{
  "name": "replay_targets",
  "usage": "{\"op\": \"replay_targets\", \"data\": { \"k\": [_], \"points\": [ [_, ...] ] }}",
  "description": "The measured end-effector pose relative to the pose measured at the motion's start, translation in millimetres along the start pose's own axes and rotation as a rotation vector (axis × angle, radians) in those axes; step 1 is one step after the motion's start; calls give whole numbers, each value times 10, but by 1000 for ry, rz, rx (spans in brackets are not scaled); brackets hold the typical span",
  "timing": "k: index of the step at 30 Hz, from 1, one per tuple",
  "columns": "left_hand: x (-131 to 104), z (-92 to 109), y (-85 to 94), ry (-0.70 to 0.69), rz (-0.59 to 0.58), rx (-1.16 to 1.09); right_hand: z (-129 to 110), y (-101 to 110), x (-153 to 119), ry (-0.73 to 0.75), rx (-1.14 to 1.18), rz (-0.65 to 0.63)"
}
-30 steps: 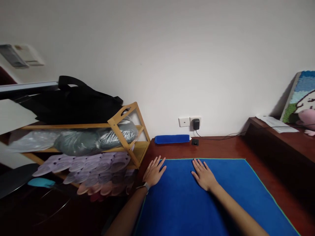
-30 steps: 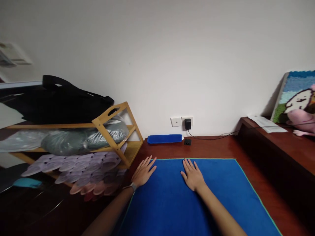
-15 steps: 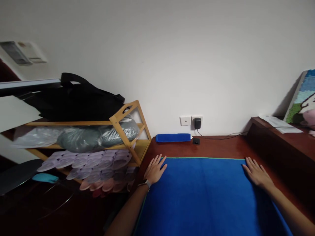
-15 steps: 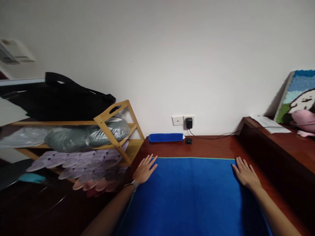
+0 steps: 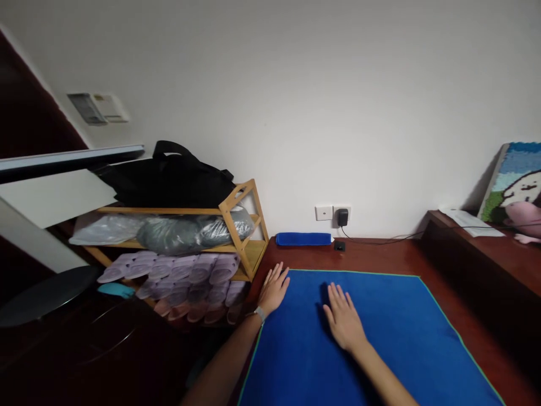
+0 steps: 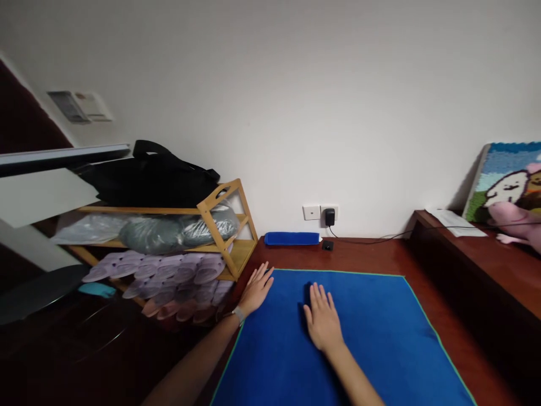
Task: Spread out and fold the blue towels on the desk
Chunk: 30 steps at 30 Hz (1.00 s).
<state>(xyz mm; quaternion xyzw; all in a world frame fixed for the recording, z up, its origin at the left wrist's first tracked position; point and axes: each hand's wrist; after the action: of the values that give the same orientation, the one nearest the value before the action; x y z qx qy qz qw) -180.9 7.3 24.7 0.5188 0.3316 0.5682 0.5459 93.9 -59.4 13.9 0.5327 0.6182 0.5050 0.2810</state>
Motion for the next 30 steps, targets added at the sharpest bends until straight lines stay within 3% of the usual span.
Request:
{"op": "replay_targets", "data": {
  "k": [5,9,13,19,22,25,30],
  "points": [
    [-582,293,-187,-207,6,39,-384,-103,90,60,8,-116],
    [-753,325,-314,-170,-34,81,-301,-119,62,21,4,-163],
    [-706,291,-333,-173,-16,87,302,-21,-174,-59,-38,-117],
    [-681,316,-305,-160,-27,95,1900,370,-751,-353,-223,-104],
    [-670,325,-296,-156,-30,100,2496,594,-972,-487,-267,-122],
    [-649,317,-304,-158,-31,104,2742,723,-1081,-528,-269,-124],
    [-638,332,-289,-143,-51,116,2717,784,-1090,-529,-268,-113]
  ]
}}
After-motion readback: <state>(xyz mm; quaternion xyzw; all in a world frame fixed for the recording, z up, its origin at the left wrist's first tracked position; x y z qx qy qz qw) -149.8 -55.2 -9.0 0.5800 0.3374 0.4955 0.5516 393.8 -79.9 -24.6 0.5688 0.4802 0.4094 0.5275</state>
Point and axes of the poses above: each hand's wrist, its own x-axis towards the middle knuckle, its own y-axis out of the back of the hand, z = x × y, and after that the axes turned 2 degrees about z, right-handed
